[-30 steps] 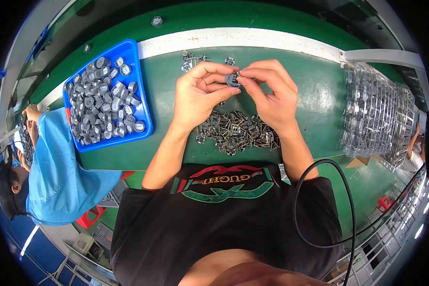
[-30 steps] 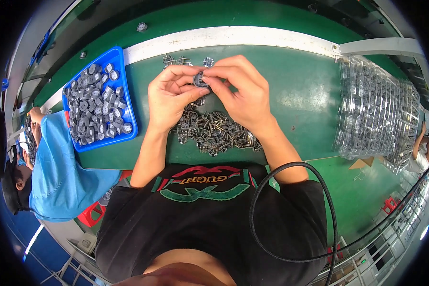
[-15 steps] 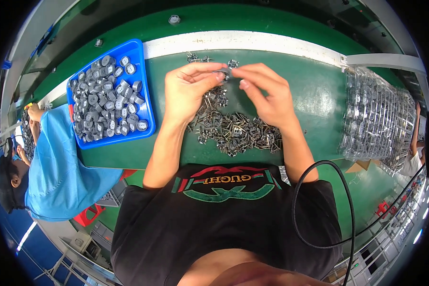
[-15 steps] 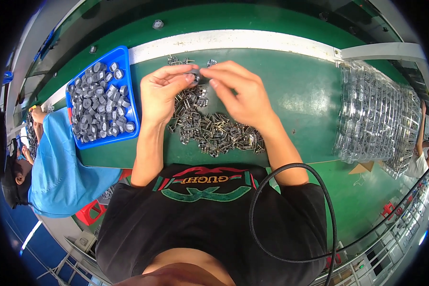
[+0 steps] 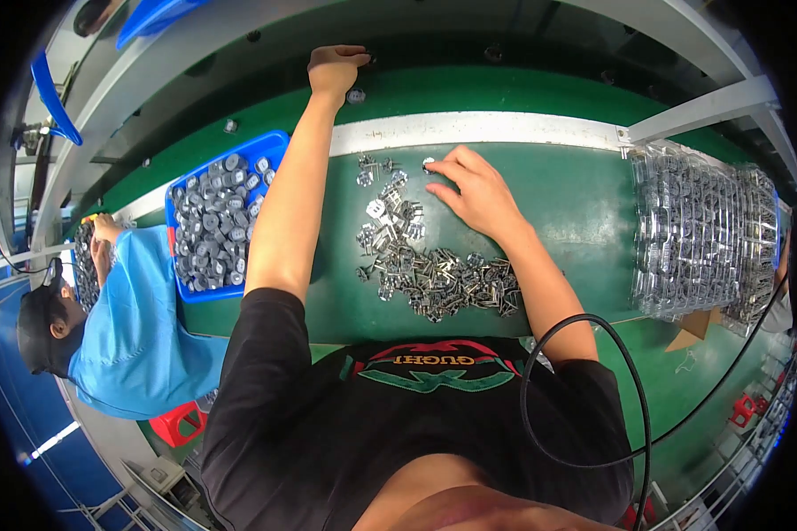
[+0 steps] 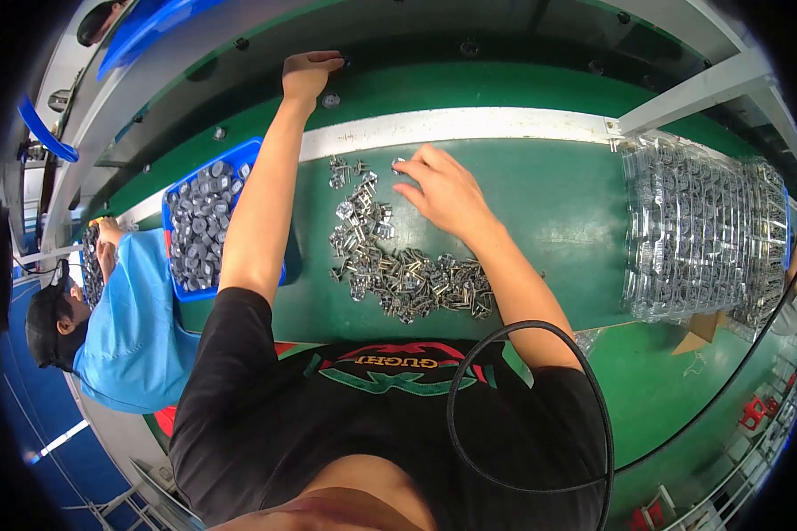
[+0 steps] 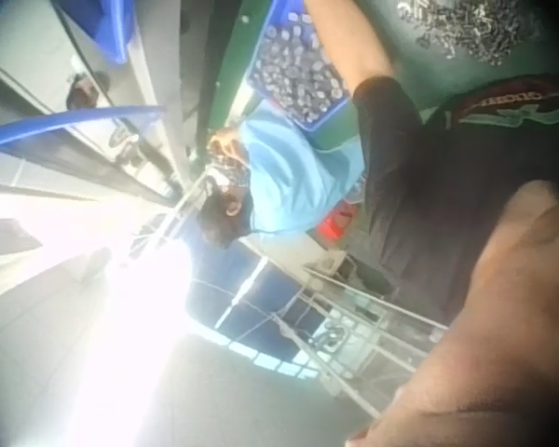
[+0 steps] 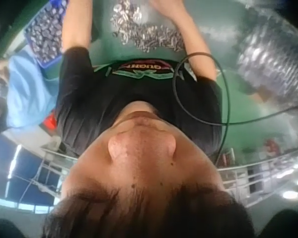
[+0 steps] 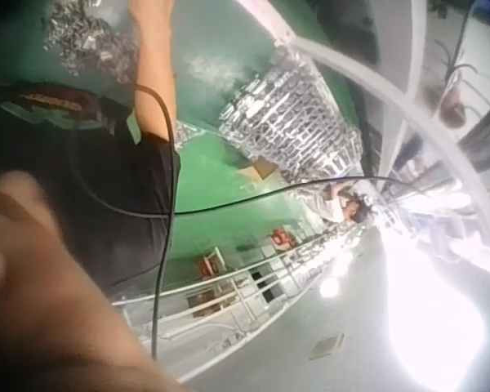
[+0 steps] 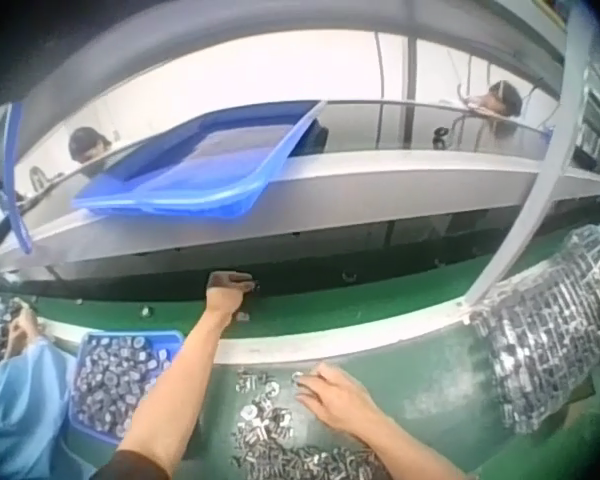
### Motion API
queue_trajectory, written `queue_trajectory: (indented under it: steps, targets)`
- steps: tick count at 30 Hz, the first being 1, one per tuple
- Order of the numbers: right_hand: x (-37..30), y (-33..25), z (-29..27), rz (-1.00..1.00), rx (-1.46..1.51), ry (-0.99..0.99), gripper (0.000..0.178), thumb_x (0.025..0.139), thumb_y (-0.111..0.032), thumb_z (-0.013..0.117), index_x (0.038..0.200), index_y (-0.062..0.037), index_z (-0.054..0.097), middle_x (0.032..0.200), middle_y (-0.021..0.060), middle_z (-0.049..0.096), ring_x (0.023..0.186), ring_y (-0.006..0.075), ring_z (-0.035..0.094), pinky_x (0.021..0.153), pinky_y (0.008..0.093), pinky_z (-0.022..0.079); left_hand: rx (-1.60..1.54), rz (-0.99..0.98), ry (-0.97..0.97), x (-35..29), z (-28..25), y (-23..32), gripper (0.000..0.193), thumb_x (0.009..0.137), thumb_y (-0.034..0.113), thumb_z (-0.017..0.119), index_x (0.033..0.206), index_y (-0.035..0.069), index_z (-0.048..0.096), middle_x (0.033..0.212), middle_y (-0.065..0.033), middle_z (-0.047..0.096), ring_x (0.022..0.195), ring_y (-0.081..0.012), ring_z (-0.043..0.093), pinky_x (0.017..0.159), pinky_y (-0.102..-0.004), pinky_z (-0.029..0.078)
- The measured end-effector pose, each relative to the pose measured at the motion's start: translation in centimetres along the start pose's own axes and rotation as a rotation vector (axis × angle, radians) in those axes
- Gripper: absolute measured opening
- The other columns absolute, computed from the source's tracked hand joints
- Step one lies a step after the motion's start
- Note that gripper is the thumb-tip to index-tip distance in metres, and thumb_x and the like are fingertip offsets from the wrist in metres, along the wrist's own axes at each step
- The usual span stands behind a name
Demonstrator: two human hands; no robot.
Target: The person assembles an electronic connector by hand, inserting metal pins into a circular plastic plug housing component.
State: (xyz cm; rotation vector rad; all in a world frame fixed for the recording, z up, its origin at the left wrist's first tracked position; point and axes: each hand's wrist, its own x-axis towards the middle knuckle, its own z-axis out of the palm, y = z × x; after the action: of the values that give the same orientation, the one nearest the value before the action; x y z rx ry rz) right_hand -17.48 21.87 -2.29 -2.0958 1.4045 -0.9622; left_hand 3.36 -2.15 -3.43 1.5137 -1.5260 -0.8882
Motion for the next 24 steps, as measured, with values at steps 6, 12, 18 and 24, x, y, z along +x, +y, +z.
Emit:
queue_trajectory:
  steps: [6,12,18,24]
  targets:
    - [0.0,0.3,0.4,-0.032,-0.026,0.118,0.015,0.081,-0.013,0.073,0.095,-0.0083,0.069,0.087,0.0039,0.06,0.079,0.0244,0.062,0.068,0.0371,0.05,0.073,-0.142,-0.023,2.6,-0.1,-0.9,0.022,0.076,0.022,0.08,0.093,0.008,0.078,0.092,-0.0107,0.075,0.086,-0.0212,0.07,0.08,-0.0315,0.052]
    - [0.2,0.9,0.3,0.04,-0.052,0.225,0.01,0.081,-0.009,0.071,0.091,-0.0078,0.067,0.087,0.0039,0.06,0.08,0.0244,0.062,0.066,0.0379,0.051,0.329,0.033,-0.106,-4.2,-1.1,2.4,0.035,0.077,0.028,0.078,0.105,0.008,0.075,0.092,-0.0161,0.072,0.085,-0.0282,0.068,0.079,-0.0348,0.052]
    - [0.6,1.1,0.4,-0.105,-0.122,0.221,0.011,0.08,-0.004,0.069,0.091,-0.0069,0.068,0.089,0.006,0.062,0.081,0.0253,0.063,0.065,0.0374,0.052,0.546,0.24,-0.273,-7.4,-1.9,2.4,0.045,0.071,0.024,0.082,0.108,0.002,0.071,0.101,-0.0154,0.069,0.077,-0.0253,0.068,0.075,-0.0345,0.053]
    - [-0.2,-2.2,-0.4,0.134,0.397,0.175,0.012,0.084,-0.003,0.07,0.096,-0.0024,0.071,0.093,0.0065,0.064,0.08,0.0178,0.064,0.068,0.0293,0.053,-0.464,-0.14,-0.296,-15.0,-1.7,6.8,0.031,0.085,0.01,0.074,0.113,-0.002,0.07,0.1,-0.0128,0.069,0.082,-0.014,0.068,0.074,-0.0264,0.055]
